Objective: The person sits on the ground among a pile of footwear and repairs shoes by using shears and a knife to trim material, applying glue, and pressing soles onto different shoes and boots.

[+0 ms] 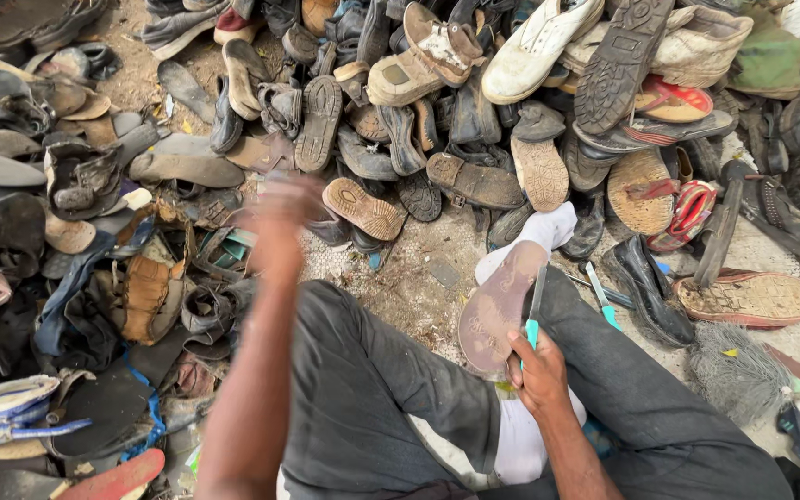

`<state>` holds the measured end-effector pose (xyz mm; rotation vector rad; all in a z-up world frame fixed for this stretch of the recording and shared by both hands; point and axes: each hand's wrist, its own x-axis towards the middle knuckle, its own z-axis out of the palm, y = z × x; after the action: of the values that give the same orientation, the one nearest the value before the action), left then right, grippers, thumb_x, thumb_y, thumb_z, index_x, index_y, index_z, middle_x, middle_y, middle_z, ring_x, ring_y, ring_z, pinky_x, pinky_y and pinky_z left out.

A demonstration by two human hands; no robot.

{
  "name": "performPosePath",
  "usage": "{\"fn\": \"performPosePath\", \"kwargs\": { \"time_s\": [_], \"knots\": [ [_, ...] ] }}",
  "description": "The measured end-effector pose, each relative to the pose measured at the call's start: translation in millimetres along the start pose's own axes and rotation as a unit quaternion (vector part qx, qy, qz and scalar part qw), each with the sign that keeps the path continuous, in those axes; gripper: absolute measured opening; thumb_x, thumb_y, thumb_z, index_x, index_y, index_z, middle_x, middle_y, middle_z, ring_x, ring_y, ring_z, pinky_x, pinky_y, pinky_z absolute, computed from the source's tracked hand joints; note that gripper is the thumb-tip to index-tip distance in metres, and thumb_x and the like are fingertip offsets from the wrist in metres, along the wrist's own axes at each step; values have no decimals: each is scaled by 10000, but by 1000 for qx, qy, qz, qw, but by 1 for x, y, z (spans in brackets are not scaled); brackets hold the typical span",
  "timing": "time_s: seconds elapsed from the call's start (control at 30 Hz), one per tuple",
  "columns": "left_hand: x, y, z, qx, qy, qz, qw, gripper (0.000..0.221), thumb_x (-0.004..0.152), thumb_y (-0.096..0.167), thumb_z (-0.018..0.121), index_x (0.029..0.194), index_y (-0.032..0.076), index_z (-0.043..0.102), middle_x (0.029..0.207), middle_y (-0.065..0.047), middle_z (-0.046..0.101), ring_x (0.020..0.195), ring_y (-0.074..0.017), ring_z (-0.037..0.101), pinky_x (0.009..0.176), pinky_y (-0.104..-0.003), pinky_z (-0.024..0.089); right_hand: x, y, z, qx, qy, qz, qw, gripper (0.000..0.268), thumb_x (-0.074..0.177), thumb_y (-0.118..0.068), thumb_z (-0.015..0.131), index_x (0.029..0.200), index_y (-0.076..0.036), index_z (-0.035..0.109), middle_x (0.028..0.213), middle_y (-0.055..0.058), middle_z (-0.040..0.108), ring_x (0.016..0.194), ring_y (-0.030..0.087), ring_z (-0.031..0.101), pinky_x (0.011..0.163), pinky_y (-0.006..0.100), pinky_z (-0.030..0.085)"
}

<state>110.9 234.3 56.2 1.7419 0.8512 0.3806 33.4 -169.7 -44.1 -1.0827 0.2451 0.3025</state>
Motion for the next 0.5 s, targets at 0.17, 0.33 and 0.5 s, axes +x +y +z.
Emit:
{"fn": "performPosePath", "kwargs": {
  "time_s": [0.17,0.33,0.5],
  "knots": [
    [3,47,-115,-287,268,343,853,394,1063,284,665,1242,-22,495,1062,-135,594,928,-213,584,848,-394,538,11,15,10,-78,-6,18,997,106,936,-119,664,974,-41,603,638,17,547,381,79,411,351,261,315],
    [-93,-36,17,192,-260,135,937,363,1045,306,577,1163,-7,718,1088,-142,776,983,-221,735,909,-398,603,5,25,19,-119,-154,1,981,127,970,-109,682,1017,-23,602,644,9,545,418,70,451,388,246,342],
    [-179,-101,77,-256,-294,-175,904,300,872,124,725,1128,-32,721,1069,-154,761,959,-258,714,877,-392,572,-7,21,12,-188,-99,67,975,251,956,-163,651,1150,-17,712,729,15,641,398,63,414,367,239,318]
  ]
}}
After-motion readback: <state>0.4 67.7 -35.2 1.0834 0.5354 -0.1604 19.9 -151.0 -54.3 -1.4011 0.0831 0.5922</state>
